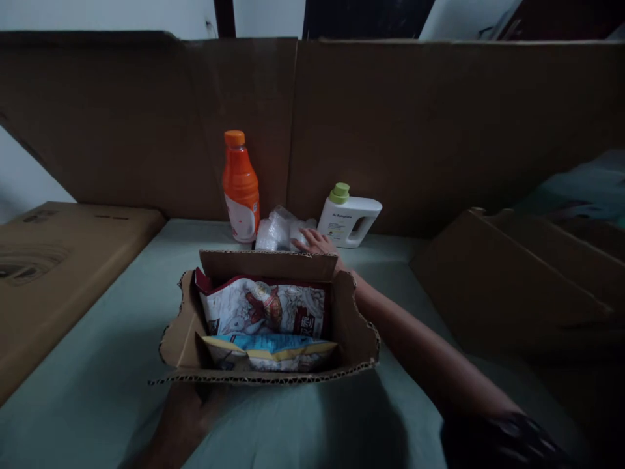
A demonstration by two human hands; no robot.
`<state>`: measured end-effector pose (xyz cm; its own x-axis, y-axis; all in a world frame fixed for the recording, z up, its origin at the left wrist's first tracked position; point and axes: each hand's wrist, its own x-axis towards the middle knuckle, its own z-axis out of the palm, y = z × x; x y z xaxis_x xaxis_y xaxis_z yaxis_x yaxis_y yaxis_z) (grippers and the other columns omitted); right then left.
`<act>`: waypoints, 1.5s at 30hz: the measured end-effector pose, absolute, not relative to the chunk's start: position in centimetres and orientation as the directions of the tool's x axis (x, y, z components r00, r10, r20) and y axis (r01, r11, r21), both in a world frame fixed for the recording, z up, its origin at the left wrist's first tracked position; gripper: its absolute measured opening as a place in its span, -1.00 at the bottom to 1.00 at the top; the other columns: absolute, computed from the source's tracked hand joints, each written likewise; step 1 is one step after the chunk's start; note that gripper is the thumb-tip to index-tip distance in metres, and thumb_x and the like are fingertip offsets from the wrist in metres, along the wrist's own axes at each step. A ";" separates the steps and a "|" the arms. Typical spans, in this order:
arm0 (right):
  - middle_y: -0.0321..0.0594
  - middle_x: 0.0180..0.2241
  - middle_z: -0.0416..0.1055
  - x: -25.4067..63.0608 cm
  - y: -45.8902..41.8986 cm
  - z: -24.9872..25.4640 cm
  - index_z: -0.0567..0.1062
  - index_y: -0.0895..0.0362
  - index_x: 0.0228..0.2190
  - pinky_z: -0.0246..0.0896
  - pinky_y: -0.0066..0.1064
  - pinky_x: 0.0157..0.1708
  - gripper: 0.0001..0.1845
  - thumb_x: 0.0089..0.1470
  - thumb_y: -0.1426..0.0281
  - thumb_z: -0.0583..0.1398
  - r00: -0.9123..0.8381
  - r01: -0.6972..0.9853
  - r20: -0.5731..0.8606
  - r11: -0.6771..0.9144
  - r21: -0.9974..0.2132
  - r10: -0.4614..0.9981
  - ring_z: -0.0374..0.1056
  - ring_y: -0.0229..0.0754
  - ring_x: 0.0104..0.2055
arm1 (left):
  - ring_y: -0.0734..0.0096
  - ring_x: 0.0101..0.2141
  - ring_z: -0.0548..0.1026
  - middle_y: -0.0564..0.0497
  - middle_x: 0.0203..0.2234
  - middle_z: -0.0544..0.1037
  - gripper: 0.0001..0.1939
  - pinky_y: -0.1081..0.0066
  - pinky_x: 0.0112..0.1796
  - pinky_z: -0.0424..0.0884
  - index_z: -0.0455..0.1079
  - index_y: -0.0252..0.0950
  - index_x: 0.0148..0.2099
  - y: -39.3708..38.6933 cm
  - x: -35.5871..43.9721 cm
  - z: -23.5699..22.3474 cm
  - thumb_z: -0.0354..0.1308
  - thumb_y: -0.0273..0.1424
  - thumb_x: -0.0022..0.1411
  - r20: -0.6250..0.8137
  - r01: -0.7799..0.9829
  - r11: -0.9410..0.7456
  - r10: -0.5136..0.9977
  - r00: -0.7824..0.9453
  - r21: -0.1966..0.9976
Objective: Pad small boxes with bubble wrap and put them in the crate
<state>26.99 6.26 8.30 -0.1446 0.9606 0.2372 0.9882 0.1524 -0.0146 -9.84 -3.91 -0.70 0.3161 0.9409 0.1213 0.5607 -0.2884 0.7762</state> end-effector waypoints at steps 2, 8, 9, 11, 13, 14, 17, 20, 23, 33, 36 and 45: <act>0.06 0.27 0.31 26.7 8.3 8.1 0.61 0.19 -0.10 0.19 -0.06 0.13 -0.75 0.20 0.43 0.22 -0.142 0.989 0.224 0.149 -0.016 0.964 0.19 0.20 0.28 | -0.07 -0.22 0.63 -0.15 -0.37 0.67 -0.57 0.05 -0.02 0.53 0.59 -0.25 -0.18 -3.9 -9.9 -0.6 0.16 -0.02 0.13 0.116 0.567 -0.285 0.942 0.315 0.772; -0.12 0.10 0.49 28.6 -0.5 8.2 0.58 0.10 -0.20 0.21 -0.12 0.09 -0.80 0.30 0.45 0.13 -0.047 0.999 0.627 0.053 0.009 0.778 0.33 0.01 0.18 | -0.09 -0.20 0.63 -0.18 -0.32 0.68 -0.61 0.09 -0.10 0.57 0.55 -0.27 -0.24 -3.8 -10.1 -0.4 0.19 -0.07 0.07 0.114 0.562 -0.257 0.954 0.277 0.787; -0.13 0.07 0.52 29.0 -3.6 7.9 0.57 0.09 -0.23 0.20 -0.14 0.08 -0.81 0.30 0.44 0.13 -0.045 0.999 0.679 0.036 0.028 0.732 0.35 -0.02 0.15 | -0.08 -0.20 0.63 -0.19 -0.30 0.68 -0.62 0.10 -0.11 0.57 0.54 -0.28 -0.23 -3.7 -10.1 -0.3 0.20 -0.08 0.06 0.114 0.556 -0.246 0.958 0.261 0.794; -0.12 0.03 0.54 29.6 -10.2 6.9 0.55 0.09 -0.28 0.20 -0.14 0.06 -0.84 0.29 0.44 0.15 -0.029 0.998 0.700 -0.024 0.065 0.714 0.38 -0.02 0.12 | -0.07 -0.16 0.62 -0.20 -0.23 0.67 -0.58 0.11 -0.09 0.56 0.51 -0.29 -0.19 -3.7 -10.2 -0.3 0.21 -0.09 0.01 0.111 0.548 -0.227 0.965 0.237 0.805; -0.10 0.05 0.52 29.4 -16.4 5.9 0.55 0.09 -0.27 0.21 -0.11 0.03 -0.88 0.24 0.44 0.17 0.013 0.994 0.644 -0.078 0.072 0.765 0.39 0.03 0.11 | -0.10 -0.09 0.60 -0.22 -0.17 0.65 -0.52 0.08 -0.02 0.52 0.48 -0.31 -0.13 -3.6 -10.3 -0.2 0.21 -0.08 -0.02 0.118 0.545 -0.218 0.970 0.212 0.810; -0.08 0.06 0.50 29.0 -18.9 5.4 0.54 0.08 -0.25 0.23 -0.09 0.02 -0.89 0.22 0.43 0.18 0.044 0.994 0.610 -0.095 0.052 0.791 0.40 0.05 0.10 | -0.11 -0.07 0.58 -0.22 -0.15 0.64 -0.49 0.07 0.01 0.50 0.46 -0.31 -0.11 -3.6 -10.3 -0.2 0.22 -0.08 -0.03 0.123 0.546 -0.219 0.970 0.208 0.809; -0.03 0.09 0.47 26.5 -23.4 4.6 0.52 0.07 -0.16 0.29 -0.06 -0.01 -0.84 0.21 0.39 0.19 0.151 0.987 0.542 -0.102 -0.121 0.827 0.42 0.05 0.06 | -0.14 -0.06 0.57 -0.23 -0.15 0.62 -0.47 0.04 0.02 0.48 0.43 -0.31 -0.09 -3.5 -10.3 -0.3 0.23 -0.08 -0.05 0.126 0.563 -0.220 0.971 0.201 0.796; -0.03 0.15 0.41 23.2 -23.0 4.6 0.42 0.04 0.07 0.35 -0.05 0.04 -0.62 0.21 0.38 0.18 0.194 0.935 0.441 -0.029 -0.353 0.876 0.39 0.02 0.13 | -0.12 -0.06 0.56 -0.21 -0.15 0.61 -0.45 0.06 0.02 0.48 0.40 -0.30 -0.07 -3.5 -10.5 -0.3 0.24 -0.06 -0.05 0.127 0.548 -0.217 0.972 0.198 0.808; 0.01 0.22 0.34 20.4 -20.2 4.9 0.22 0.06 0.28 0.32 -0.03 0.14 -0.34 0.17 0.40 0.18 0.143 0.850 0.327 0.053 -0.524 0.934 0.32 0.02 0.22 | -0.06 -0.08 0.57 -0.19 -0.16 0.61 -0.43 0.13 -0.03 0.51 0.37 -0.30 -0.04 -3.6 -10.6 0.1 0.24 -0.07 -0.04 0.125 0.494 -0.213 0.971 0.205 0.843; 0.06 0.20 0.36 21.5 -13.2 6.3 0.25 0.19 0.25 0.30 -0.09 0.10 -0.30 0.06 0.47 0.17 0.167 0.822 0.262 0.012 -0.569 0.950 0.33 0.05 0.16 | -0.04 0.14 0.45 -0.25 0.10 0.51 -0.28 0.08 0.18 0.32 0.25 -0.34 0.21 1.2 -4.9 3.0 0.23 -0.15 0.04 0.156 0.440 -0.303 0.927 0.341 0.845; 0.13 0.27 0.26 24.2 -13.6 7.0 0.43 0.18 0.11 0.15 0.07 0.18 -0.49 0.11 0.43 0.19 0.174 0.958 0.312 -0.087 -0.274 0.934 0.19 0.20 0.27 | 0.04 0.19 0.41 -0.26 0.16 0.46 -0.23 0.11 0.23 0.27 0.16 -0.33 0.28 1.8 -4.1 2.6 0.22 -0.21 0.05 0.169 0.315 -0.290 0.917 0.362 0.904; 0.03 -0.14 0.55 31.0 -17.6 5.5 0.37 0.20 0.16 0.37 -0.18 -0.19 -0.37 0.08 0.23 0.20 0.581 0.736 0.240 -0.375 -0.564 0.778 0.48 0.05 -0.17 | 0.03 0.18 0.43 -0.30 0.17 0.44 -0.31 0.03 0.21 0.32 0.22 -0.32 0.28 -8.2 -7.2 0.9 0.22 -0.19 0.16 0.039 0.212 -0.106 0.954 0.297 0.972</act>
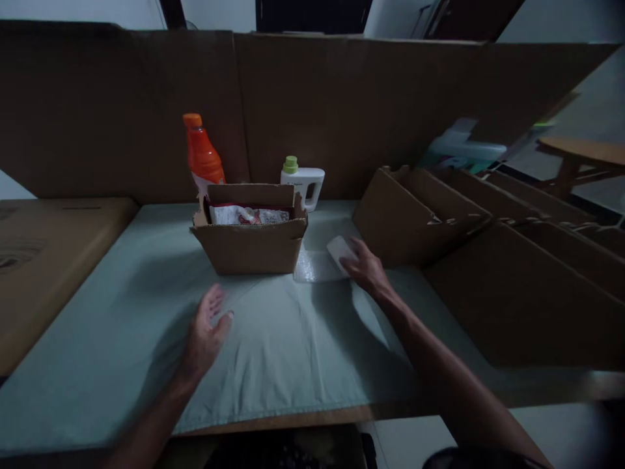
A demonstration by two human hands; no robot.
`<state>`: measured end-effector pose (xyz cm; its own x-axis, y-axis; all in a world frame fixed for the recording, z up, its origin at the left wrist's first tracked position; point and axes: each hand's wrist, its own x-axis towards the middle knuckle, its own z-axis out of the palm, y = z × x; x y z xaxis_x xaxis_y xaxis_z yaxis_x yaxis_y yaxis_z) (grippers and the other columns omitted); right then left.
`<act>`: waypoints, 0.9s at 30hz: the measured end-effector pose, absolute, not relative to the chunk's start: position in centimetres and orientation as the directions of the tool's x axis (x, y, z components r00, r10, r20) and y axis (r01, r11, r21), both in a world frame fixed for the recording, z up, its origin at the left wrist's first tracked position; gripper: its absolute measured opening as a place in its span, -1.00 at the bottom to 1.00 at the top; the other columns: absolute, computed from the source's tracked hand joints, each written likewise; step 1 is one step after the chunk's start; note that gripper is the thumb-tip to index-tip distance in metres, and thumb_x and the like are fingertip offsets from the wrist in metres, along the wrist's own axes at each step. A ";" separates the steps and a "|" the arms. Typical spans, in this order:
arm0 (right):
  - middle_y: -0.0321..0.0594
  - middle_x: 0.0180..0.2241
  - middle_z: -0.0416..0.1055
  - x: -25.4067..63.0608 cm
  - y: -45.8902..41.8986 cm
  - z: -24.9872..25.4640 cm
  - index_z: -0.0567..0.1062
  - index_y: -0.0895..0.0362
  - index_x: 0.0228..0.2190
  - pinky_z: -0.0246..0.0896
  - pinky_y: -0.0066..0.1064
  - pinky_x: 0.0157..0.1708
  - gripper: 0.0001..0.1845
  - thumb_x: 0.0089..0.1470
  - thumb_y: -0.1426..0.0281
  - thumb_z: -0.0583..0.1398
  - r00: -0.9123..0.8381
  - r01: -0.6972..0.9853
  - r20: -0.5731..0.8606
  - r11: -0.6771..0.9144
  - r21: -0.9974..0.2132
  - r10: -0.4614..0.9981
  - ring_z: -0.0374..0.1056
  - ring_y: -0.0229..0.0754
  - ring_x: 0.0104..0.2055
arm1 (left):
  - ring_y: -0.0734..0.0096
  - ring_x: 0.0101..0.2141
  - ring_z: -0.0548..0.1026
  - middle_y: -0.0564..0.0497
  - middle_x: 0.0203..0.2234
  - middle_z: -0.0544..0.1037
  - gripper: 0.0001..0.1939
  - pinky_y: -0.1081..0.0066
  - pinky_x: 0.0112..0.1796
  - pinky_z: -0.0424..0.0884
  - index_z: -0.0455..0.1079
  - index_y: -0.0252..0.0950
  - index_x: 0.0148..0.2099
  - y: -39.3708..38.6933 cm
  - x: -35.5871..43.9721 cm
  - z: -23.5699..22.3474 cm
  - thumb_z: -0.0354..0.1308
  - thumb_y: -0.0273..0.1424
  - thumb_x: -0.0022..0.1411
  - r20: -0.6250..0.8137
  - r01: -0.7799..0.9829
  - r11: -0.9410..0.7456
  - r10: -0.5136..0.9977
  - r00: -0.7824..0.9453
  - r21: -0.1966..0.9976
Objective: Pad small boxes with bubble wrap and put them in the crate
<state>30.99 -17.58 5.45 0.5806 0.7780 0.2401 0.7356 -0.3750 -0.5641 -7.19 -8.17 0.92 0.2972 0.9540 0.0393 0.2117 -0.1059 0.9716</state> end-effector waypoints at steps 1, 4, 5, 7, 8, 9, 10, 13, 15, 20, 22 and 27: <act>0.00 -0.14 0.55 30.6 -18.3 5.4 0.35 0.20 0.16 0.38 -0.19 -0.22 -0.35 0.08 0.18 0.20 0.630 0.635 0.242 -0.310 -0.708 0.738 0.48 0.02 -0.19 | 0.04 0.15 0.46 -0.28 0.13 0.47 -0.36 0.04 0.18 0.35 0.29 -0.32 0.24 -9.9 -6.9 1.4 0.21 -0.18 0.17 0.010 0.199 -0.082 0.941 0.340 0.977; -0.11 -0.14 0.55 27.9 -21.4 5.8 0.38 0.11 0.06 0.40 -0.24 -0.30 -0.34 -0.05 0.10 0.31 0.759 0.128 0.092 -0.010 -0.992 0.644 0.48 -0.06 -0.26 | 0.07 0.07 0.51 -0.25 0.04 0.55 -0.45 0.14 0.09 0.43 0.42 -0.31 0.12 -14.7 -4.8 3.0 0.23 -0.11 0.16 -0.141 0.144 0.071 0.809 0.571 0.987; -0.15 -0.16 0.55 26.6 -22.6 5.9 0.39 0.07 0.02 0.41 -0.25 -0.31 -0.37 -0.08 0.12 0.34 0.768 -0.012 0.023 0.050 -0.999 0.640 0.49 -0.08 -0.28 | 0.07 0.07 0.51 -0.25 0.04 0.55 -0.43 0.17 0.08 0.44 0.43 -0.30 0.11 -16.0 -3.7 3.6 0.26 -0.09 0.14 -0.201 0.123 0.159 0.730 0.653 0.980; -0.21 -0.19 0.56 23.7 -25.0 6.1 0.41 0.02 -0.05 0.43 -0.25 -0.31 -0.46 -0.07 0.18 0.36 0.758 -0.198 -0.082 0.109 -0.974 0.647 0.50 -0.09 -0.30 | 0.05 0.12 0.47 -0.27 0.09 0.52 -0.36 0.19 0.09 0.41 0.44 -0.30 0.13 -18.2 -1.3 4.4 0.34 -0.06 0.08 -0.292 0.086 0.364 0.560 0.776 0.927; -0.20 -0.20 0.56 22.2 -26.2 6.0 0.42 0.02 -0.08 0.45 -0.24 -0.31 -0.52 -0.05 0.18 0.35 0.747 -0.251 -0.112 0.122 -0.960 0.655 0.51 -0.07 -0.29 | 0.04 0.13 0.46 -0.27 0.11 0.51 -0.32 0.19 0.11 0.39 0.44 -0.30 0.13 -19.1 -0.1 4.6 0.37 -0.04 0.05 -0.316 0.062 0.467 0.489 0.813 0.882; -0.19 -0.20 0.56 20.6 -27.3 5.9 0.44 0.02 -0.10 0.46 -0.22 -0.30 -0.56 -0.02 0.17 0.34 0.734 -0.284 -0.131 0.126 -0.951 0.667 0.52 -0.05 -0.27 | 0.04 0.14 0.45 -0.27 0.11 0.51 -0.30 0.19 0.12 0.37 0.45 -0.31 0.12 -19.7 1.2 4.7 0.38 -0.01 0.03 -0.325 0.031 0.558 0.435 0.840 0.829; -0.17 -0.21 0.57 19.1 -28.4 5.7 0.46 0.03 -0.13 0.47 -0.21 -0.29 -0.59 -0.01 0.16 0.33 0.714 -0.309 -0.147 0.120 -0.944 0.685 0.52 -0.04 -0.26 | 0.04 0.12 0.47 -0.26 0.08 0.53 -0.30 0.19 0.11 0.37 0.47 -0.33 0.09 -20.2 2.4 4.6 0.38 0.02 0.02 -0.324 -0.003 0.630 0.403 0.856 0.777; -0.13 -0.28 0.58 15.0 -31.9 5.3 0.53 0.09 -0.23 0.47 -0.26 -0.30 -0.64 0.01 0.12 0.33 0.567 -0.397 -0.241 0.005 -0.918 0.788 0.52 -0.06 -0.29 | 0.04 -0.04 0.55 -0.24 -0.08 0.61 -0.37 0.18 -0.02 0.45 0.52 -0.35 -0.04 -20.4 5.0 4.0 0.35 0.05 0.02 -0.350 -0.058 0.689 0.436 0.829 0.722; -0.13 -0.30 0.59 13.4 -34.3 5.8 0.57 0.11 -0.24 0.47 -0.28 -0.29 -0.67 0.07 0.12 0.33 0.340 -0.421 -0.343 -0.184 -0.888 0.875 0.52 -0.10 -0.32 | 0.06 -0.12 0.58 -0.20 -0.16 0.63 -0.47 0.20 -0.08 0.48 0.53 -0.33 -0.10 -19.9 5.7 3.4 0.33 -0.01 0.03 -0.383 -0.039 0.647 0.498 0.778 0.762; -0.14 -0.16 0.61 14.6 -37.4 8.9 0.58 -0.01 -0.02 0.47 -0.14 -0.12 -0.70 0.23 0.24 0.23 0.293 0.233 -0.121 -0.193 -0.953 0.949 0.54 -0.04 -0.13 | 0.19 -0.14 0.58 -0.12 -0.20 0.64 -0.61 0.27 -0.04 0.45 0.54 -0.33 -0.13 -18.0 6.4 3.1 0.33 -0.21 0.02 -0.345 0.032 0.506 0.541 0.767 0.862; -0.11 0.03 0.54 16.4 -36.5 9.3 0.49 -0.05 0.11 0.38 -0.01 0.06 -0.59 0.22 0.30 0.22 0.386 0.599 0.182 -0.095 -0.795 0.904 0.45 0.03 0.08 | 0.25 -0.24 0.57 -0.07 -0.29 0.63 -0.70 0.31 -0.11 0.47 0.54 -0.34 -0.20 -17.5 7.0 3.6 0.32 -0.29 0.01 -0.302 0.071 0.423 0.512 0.804 0.904; 0.07 0.32 0.21 18.7 -33.6 5.7 0.40 0.08 0.18 0.26 0.13 0.16 -0.43 0.14 0.37 0.25 0.126 0.912 0.310 0.013 -0.410 0.942 0.16 0.17 0.33 | 0.39 -0.41 0.46 0.05 -0.49 0.55 -0.91 0.41 -0.28 0.42 0.49 -0.35 -0.38 -15.9 10.2 5.5 0.23 -0.42 0.03 -0.212 0.124 0.213 0.467 0.858 0.969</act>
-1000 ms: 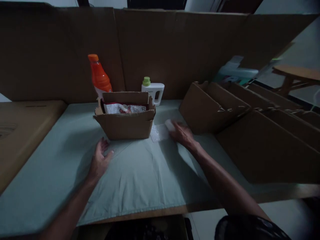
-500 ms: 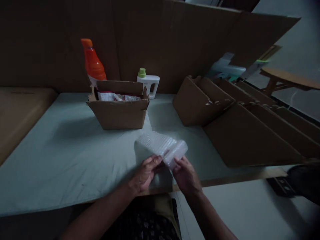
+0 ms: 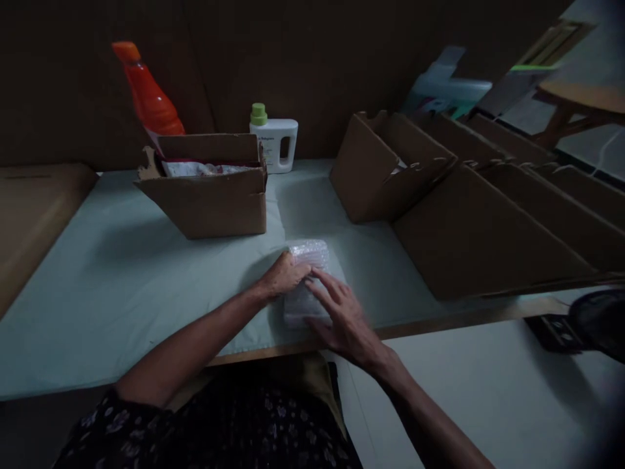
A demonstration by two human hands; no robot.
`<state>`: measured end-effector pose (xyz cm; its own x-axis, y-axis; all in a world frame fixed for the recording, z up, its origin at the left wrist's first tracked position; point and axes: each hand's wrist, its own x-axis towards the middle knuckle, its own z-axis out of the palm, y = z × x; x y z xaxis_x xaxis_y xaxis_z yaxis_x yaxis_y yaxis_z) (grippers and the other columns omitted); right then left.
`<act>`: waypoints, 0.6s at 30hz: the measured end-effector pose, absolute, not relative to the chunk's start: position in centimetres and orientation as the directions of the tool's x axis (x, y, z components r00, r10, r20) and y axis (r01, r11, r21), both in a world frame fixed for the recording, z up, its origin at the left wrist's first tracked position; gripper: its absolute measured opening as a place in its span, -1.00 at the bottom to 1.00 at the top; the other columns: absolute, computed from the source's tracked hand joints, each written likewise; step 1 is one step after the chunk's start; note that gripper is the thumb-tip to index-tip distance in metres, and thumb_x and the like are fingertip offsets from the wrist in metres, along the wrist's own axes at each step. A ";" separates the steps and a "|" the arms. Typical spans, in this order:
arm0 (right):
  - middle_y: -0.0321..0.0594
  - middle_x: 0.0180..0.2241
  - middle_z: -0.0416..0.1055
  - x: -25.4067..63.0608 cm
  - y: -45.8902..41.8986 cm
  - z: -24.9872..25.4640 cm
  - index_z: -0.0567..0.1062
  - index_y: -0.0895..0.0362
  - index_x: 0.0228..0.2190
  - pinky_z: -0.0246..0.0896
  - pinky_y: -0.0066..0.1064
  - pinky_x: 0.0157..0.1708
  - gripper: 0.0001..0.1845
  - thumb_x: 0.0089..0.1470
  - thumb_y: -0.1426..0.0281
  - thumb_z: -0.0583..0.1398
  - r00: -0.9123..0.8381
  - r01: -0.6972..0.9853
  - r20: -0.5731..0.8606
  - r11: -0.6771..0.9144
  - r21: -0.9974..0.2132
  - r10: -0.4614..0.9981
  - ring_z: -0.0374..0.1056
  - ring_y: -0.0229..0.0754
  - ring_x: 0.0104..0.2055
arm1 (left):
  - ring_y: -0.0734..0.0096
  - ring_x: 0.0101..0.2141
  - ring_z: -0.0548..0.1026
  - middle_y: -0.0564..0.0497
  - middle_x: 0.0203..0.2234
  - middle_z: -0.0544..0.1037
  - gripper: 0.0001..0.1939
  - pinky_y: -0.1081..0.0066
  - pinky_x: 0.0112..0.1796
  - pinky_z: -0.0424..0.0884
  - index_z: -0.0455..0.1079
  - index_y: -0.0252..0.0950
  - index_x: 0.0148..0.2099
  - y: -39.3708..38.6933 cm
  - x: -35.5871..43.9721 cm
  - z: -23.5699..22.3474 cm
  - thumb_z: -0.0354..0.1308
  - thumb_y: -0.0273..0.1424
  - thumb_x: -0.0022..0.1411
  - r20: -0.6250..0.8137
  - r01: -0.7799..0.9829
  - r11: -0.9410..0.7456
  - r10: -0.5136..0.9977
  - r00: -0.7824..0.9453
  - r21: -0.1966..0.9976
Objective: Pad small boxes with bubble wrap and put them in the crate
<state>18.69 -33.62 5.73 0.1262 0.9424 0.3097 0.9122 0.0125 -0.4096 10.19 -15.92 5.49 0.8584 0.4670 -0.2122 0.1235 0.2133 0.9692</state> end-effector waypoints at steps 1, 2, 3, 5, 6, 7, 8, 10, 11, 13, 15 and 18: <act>0.09 0.31 0.22 18.6 -33.5 4.8 0.45 0.10 0.12 0.28 0.12 0.14 -0.51 0.14 0.40 0.24 0.107 0.924 0.300 0.017 -0.383 0.948 0.18 0.18 0.32 | 0.40 -0.40 0.46 0.05 -0.49 0.55 -0.91 0.41 -0.27 0.41 0.49 -0.36 -0.37 -15.4 11.0 5.7 0.21 -0.44 0.04 -0.200 0.125 0.187 0.465 0.862 0.974; 0.10 0.28 0.27 18.5 -33.6 4.1 0.49 0.11 0.05 0.30 0.11 0.11 -0.58 0.14 0.43 0.23 0.089 0.929 0.297 0.028 -0.368 0.951 0.21 0.18 0.29 | 0.40 -0.39 0.46 0.04 -0.48 0.55 -0.89 0.41 -0.25 0.41 0.50 -0.37 -0.35 -14.7 12.0 5.9 0.19 -0.45 0.04 -0.190 0.127 0.165 0.464 0.865 0.978; 0.09 0.24 0.33 18.2 -33.8 3.5 0.50 0.11 0.01 0.32 0.09 0.09 -0.63 0.14 0.45 0.22 0.070 0.929 0.299 0.047 -0.366 0.952 0.26 0.16 0.26 | 0.41 -0.38 0.47 0.03 -0.46 0.55 -0.87 0.41 -0.24 0.41 0.50 -0.38 -0.32 -14.0 12.9 6.0 0.19 -0.46 0.04 -0.183 0.128 0.148 0.465 0.866 0.981; 0.03 0.14 0.44 17.9 -34.5 3.1 0.50 0.10 0.00 0.35 0.05 0.04 -0.65 0.15 0.47 0.21 0.032 0.916 0.306 0.094 -0.389 0.952 0.35 0.11 0.16 | 0.41 -0.37 0.47 0.01 -0.42 0.57 -0.82 0.41 -0.23 0.40 0.51 -0.39 -0.28 -12.4 14.9 5.9 0.20 -0.49 -0.01 -0.180 0.139 0.120 0.473 0.863 0.983; -0.01 0.10 0.48 17.8 -34.8 3.2 0.49 0.09 0.01 0.36 0.02 0.02 -0.64 0.16 0.48 0.20 0.020 0.906 0.311 0.114 -0.407 0.950 0.38 0.08 0.12 | 0.42 -0.37 0.47 0.00 -0.41 0.57 -0.80 0.42 -0.24 0.39 0.51 -0.40 -0.29 -11.5 15.8 5.7 0.20 -0.52 -0.05 -0.181 0.147 0.107 0.481 0.858 0.983; -0.04 0.08 0.50 17.8 -35.0 3.5 0.48 0.08 0.01 0.36 -0.01 0.00 -0.64 0.17 0.49 0.20 0.014 0.896 0.325 0.133 -0.424 0.945 0.40 0.06 0.08 | 0.42 -0.38 0.46 0.00 -0.42 0.56 -0.80 0.43 -0.26 0.38 0.51 -0.40 -0.31 -10.6 16.8 5.5 0.21 -0.55 -0.09 -0.183 0.158 0.094 0.491 0.852 0.983; -0.05 0.06 0.51 17.8 -35.0 3.8 0.47 0.08 0.02 0.37 -0.04 -0.02 -0.64 0.17 0.49 0.19 0.015 0.887 0.339 0.145 -0.439 0.941 0.42 0.04 0.06 | 0.43 -0.39 0.45 0.01 -0.43 0.56 -0.79 0.44 -0.27 0.37 0.50 -0.40 -0.33 -9.8 17.6 5.4 0.20 -0.57 -0.12 -0.187 0.170 0.081 0.501 0.845 0.982; -0.06 0.04 0.52 18.2 -34.8 4.4 0.47 0.10 0.02 0.37 -0.10 -0.06 -0.65 0.19 0.49 0.17 0.033 0.878 0.358 0.144 -0.456 0.933 0.43 0.01 0.00 | 0.45 -0.44 0.41 0.04 -0.48 0.52 -0.79 0.44 -0.31 0.35 0.47 -0.39 -0.37 -8.2 19.1 5.0 0.17 -0.61 -0.17 -0.195 0.195 0.056 0.524 0.829 0.979; -0.06 0.04 0.52 18.5 -34.4 4.6 0.47 0.10 0.02 0.37 -0.11 -0.08 -0.66 0.20 0.48 0.16 0.061 0.884 0.362 0.118 -0.452 0.930 0.43 0.00 -0.01 | 0.46 -0.46 0.39 0.06 -0.51 0.49 -0.79 0.45 -0.33 0.34 0.46 -0.39 -0.38 -7.6 19.7 4.9 0.16 -0.61 -0.19 -0.198 0.206 0.046 0.538 0.819 0.977; -0.02 0.07 0.49 19.3 -33.4 4.6 0.46 0.11 0.04 0.35 -0.08 -0.08 -0.66 0.22 0.43 0.18 0.156 0.911 0.347 0.001 -0.412 0.925 0.41 0.05 0.01 | 0.49 -0.50 0.35 0.11 -0.55 0.44 -0.77 0.46 -0.37 0.32 0.43 -0.36 -0.37 -6.6 20.5 4.7 0.15 -0.61 -0.20 -0.204 0.227 0.030 0.568 0.797 0.973; 0.06 0.15 0.42 20.0 -32.2 4.3 0.46 0.14 0.07 0.33 0.00 -0.05 -0.60 0.19 0.37 0.23 0.239 0.928 0.314 -0.122 -0.351 0.919 0.34 0.16 0.10 | 0.50 -0.53 0.33 0.13 -0.58 0.40 -0.75 0.48 -0.41 0.31 0.42 -0.35 -0.34 -6.0 20.8 4.4 0.15 -0.60 -0.18 -0.210 0.247 0.023 0.603 0.769 0.969; 0.10 0.18 0.38 20.1 -31.4 3.8 0.48 0.16 0.04 0.30 0.05 0.00 -0.60 0.16 0.36 0.27 0.198 0.942 0.251 -0.113 -0.316 0.947 0.29 0.23 0.18 | 0.51 -0.54 0.34 0.13 -0.56 0.42 -0.69 0.48 -0.41 0.32 0.44 -0.35 -0.24 -5.7 20.8 3.8 0.15 -0.57 -0.14 -0.216 0.273 0.020 0.669 0.711 0.962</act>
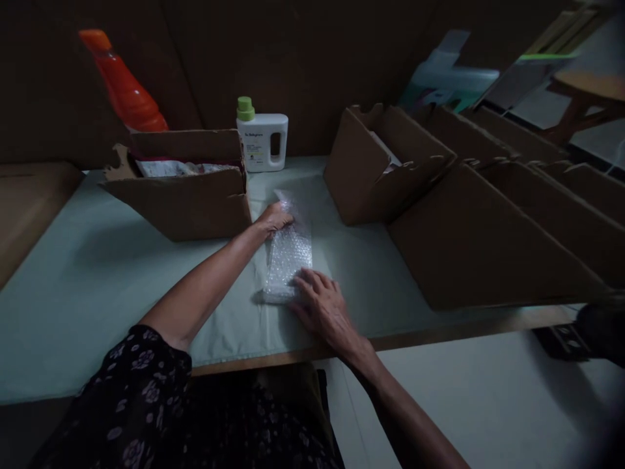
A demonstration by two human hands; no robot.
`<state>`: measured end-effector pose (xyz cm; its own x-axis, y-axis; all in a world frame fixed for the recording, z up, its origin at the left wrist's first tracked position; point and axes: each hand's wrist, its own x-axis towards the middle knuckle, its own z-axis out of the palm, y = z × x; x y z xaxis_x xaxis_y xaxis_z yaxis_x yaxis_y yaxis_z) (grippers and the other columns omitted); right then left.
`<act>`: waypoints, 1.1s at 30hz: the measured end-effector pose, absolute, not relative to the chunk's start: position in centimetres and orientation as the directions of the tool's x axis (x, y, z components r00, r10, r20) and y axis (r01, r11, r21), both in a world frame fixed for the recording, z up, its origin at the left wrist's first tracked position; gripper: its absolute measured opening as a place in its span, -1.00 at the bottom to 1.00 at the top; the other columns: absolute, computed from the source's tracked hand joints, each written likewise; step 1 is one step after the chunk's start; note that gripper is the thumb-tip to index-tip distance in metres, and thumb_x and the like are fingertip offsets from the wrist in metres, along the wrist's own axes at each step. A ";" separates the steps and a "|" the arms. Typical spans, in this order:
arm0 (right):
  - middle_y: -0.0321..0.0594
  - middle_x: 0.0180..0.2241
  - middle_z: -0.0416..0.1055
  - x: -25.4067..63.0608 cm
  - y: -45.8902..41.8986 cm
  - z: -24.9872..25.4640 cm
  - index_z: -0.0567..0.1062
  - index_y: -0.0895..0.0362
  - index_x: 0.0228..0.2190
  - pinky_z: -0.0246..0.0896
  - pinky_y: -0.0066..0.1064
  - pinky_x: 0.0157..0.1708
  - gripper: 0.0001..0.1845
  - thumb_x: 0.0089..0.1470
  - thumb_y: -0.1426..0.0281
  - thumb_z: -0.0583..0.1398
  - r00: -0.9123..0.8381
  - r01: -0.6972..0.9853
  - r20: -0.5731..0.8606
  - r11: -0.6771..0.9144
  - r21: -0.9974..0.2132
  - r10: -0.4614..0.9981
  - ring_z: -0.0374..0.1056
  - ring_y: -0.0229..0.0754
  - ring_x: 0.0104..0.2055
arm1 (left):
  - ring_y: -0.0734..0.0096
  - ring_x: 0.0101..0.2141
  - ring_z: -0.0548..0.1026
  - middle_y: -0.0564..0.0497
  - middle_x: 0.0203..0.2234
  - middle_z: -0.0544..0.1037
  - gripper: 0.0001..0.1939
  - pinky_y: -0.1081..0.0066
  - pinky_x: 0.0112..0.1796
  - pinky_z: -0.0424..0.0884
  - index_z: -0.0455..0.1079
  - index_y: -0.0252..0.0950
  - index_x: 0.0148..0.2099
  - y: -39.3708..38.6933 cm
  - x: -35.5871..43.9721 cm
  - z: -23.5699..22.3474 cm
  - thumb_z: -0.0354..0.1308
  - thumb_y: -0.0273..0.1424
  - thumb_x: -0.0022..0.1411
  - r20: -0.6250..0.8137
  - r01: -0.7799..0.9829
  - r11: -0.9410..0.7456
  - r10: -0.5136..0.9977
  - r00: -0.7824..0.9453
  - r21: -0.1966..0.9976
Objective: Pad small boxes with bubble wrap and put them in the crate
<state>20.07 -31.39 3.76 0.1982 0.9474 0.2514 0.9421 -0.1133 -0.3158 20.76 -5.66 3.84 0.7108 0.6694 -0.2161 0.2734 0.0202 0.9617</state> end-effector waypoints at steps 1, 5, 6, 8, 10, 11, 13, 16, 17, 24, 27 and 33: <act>0.07 0.16 0.40 19.7 -31.5 3.7 0.49 0.15 0.01 0.29 0.03 0.02 -0.64 0.17 0.39 0.26 0.152 0.942 0.242 -0.067 -0.328 0.958 0.29 0.20 0.18 | 0.51 -0.53 0.36 0.12 -0.54 0.43 -0.68 0.47 -0.39 0.34 0.45 -0.36 -0.21 -5.6 20.6 3.6 0.16 -0.56 -0.11 -0.215 0.281 0.018 0.692 0.689 0.960; -0.06 0.10 0.47 17.6 -33.4 3.7 0.52 0.10 -0.12 0.30 -0.05 0.02 -0.77 0.18 0.51 0.18 -0.024 0.901 0.275 0.140 -0.410 0.961 0.32 0.07 0.16 | 0.46 -0.43 0.44 0.06 -0.45 0.51 -0.65 0.47 -0.31 0.38 0.46 -0.39 -0.14 -5.6 20.3 2.8 0.19 -0.54 -0.06 -0.195 0.308 -0.003 0.768 0.610 0.951; -0.07 0.10 0.47 17.1 -34.0 3.7 0.52 0.09 -0.15 0.30 -0.07 0.02 -0.78 0.18 0.52 0.17 -0.044 0.890 0.293 0.171 -0.423 0.955 0.33 0.04 0.15 | 0.44 -0.39 0.46 0.04 -0.41 0.54 -0.64 0.47 -0.29 0.39 0.46 -0.39 -0.12 -5.6 20.4 2.7 0.18 -0.55 -0.05 -0.189 0.315 -0.010 0.784 0.591 0.949; -0.08 0.09 0.48 16.7 -35.1 3.7 0.52 0.08 -0.16 0.30 -0.09 0.01 -0.77 0.20 0.54 0.14 -0.030 0.884 0.334 0.181 -0.431 0.942 0.35 0.00 0.13 | 0.40 -0.32 0.50 -0.01 -0.32 0.58 -0.59 0.46 -0.24 0.42 0.45 -0.40 -0.07 -5.7 20.5 2.7 0.17 -0.56 -0.04 -0.176 0.330 -0.025 0.807 0.563 0.943; -0.08 0.08 0.49 17.0 -35.8 3.5 0.50 0.08 -0.11 0.29 -0.11 0.00 -0.75 0.22 0.53 0.13 0.051 0.900 0.367 0.117 -0.420 0.929 0.36 -0.01 0.11 | 0.33 -0.24 0.53 -0.08 -0.22 0.59 -0.51 0.40 -0.19 0.45 0.42 -0.42 0.04 -5.9 20.5 3.1 0.17 -0.56 -0.01 -0.162 0.341 -0.042 0.821 0.547 0.939; -0.07 0.09 0.48 17.3 -36.0 3.4 0.49 0.09 -0.07 0.28 -0.11 0.00 -0.74 0.23 0.51 0.13 0.102 0.911 0.374 0.065 -0.408 0.922 0.35 0.00 0.11 | 0.29 -0.20 0.54 -0.11 -0.17 0.59 -0.44 0.37 -0.15 0.46 0.37 -0.44 0.12 -6.1 20.3 3.3 0.17 -0.55 0.00 -0.153 0.342 -0.052 0.825 0.544 0.938; -0.03 0.12 0.45 18.1 -36.2 3.0 0.45 0.09 0.04 0.27 -0.10 0.00 -0.65 0.22 0.46 0.15 0.196 0.928 0.358 -0.055 -0.368 0.913 0.32 0.04 0.14 | 0.18 -0.08 0.55 -0.20 -0.03 0.55 -0.28 0.28 -0.06 0.46 0.22 -0.45 0.28 -6.8 19.4 3.8 0.19 -0.52 0.03 -0.120 0.336 -0.084 0.831 0.543 0.938; 0.00 0.16 0.41 18.8 -35.8 2.4 0.34 0.10 0.20 0.24 -0.10 0.03 -0.44 0.17 0.47 0.16 0.242 0.945 0.324 -0.146 -0.294 0.915 0.29 0.07 0.17 | 0.05 0.20 0.38 -0.28 0.23 0.35 -0.15 0.16 0.17 0.33 0.08 -0.40 0.38 -8.9 16.2 4.0 0.19 -0.56 0.03 -0.030 0.312 -0.167 0.842 0.539 0.935; -0.01 0.16 0.41 18.8 -35.6 2.2 0.32 0.11 0.23 0.23 -0.11 0.04 -0.41 0.16 0.50 0.14 0.236 0.950 0.321 -0.149 -0.274 0.917 0.28 0.06 0.17 | 0.05 0.28 0.28 -0.27 0.29 0.28 -0.18 0.14 0.25 0.23 0.12 -0.39 0.37 -9.8 14.7 3.9 0.16 -0.59 0.03 0.034 0.296 -0.236 0.831 0.556 0.925; -0.08 0.06 0.51 19.3 -33.5 1.2 0.57 0.05 -0.12 0.24 -0.15 -0.02 -0.73 0.24 0.48 0.11 0.260 0.928 0.403 -0.111 -0.357 0.877 0.37 0.02 0.09 | 0.16 0.24 0.35 -0.13 0.13 0.51 -0.29 0.02 0.27 0.23 0.35 -0.23 0.26 -15.0 4.1 3.2 -0.03 -0.67 0.05 0.224 0.028 -0.587 0.352 0.909 0.809; -0.13 -0.02 0.57 20.0 -32.6 1.9 0.57 0.04 -0.18 0.30 -0.20 -0.07 -0.78 0.27 0.35 0.12 0.338 0.787 0.361 -0.051 -0.615 0.869 0.45 -0.04 0.01 | 0.14 0.26 0.32 -0.16 0.19 0.47 -0.05 0.01 0.27 0.20 0.01 -0.23 0.45 -15.4 2.0 4.2 0.02 -0.65 -0.03 0.110 0.029 -0.408 0.314 0.943 0.912; -0.16 -0.28 0.60 21.0 -31.0 3.6 0.57 0.13 -0.23 0.33 -0.32 -0.32 -0.65 0.21 0.12 0.16 0.486 0.442 0.057 -0.189 -0.877 0.872 0.48 -0.09 -0.29 | 0.27 -0.07 0.53 -0.12 -0.07 0.58 -0.18 0.27 0.01 0.43 0.07 -0.35 0.42 -16.4 3.2 4.2 0.09 -0.50 0.10 -0.005 0.238 -0.385 0.518 0.856 0.892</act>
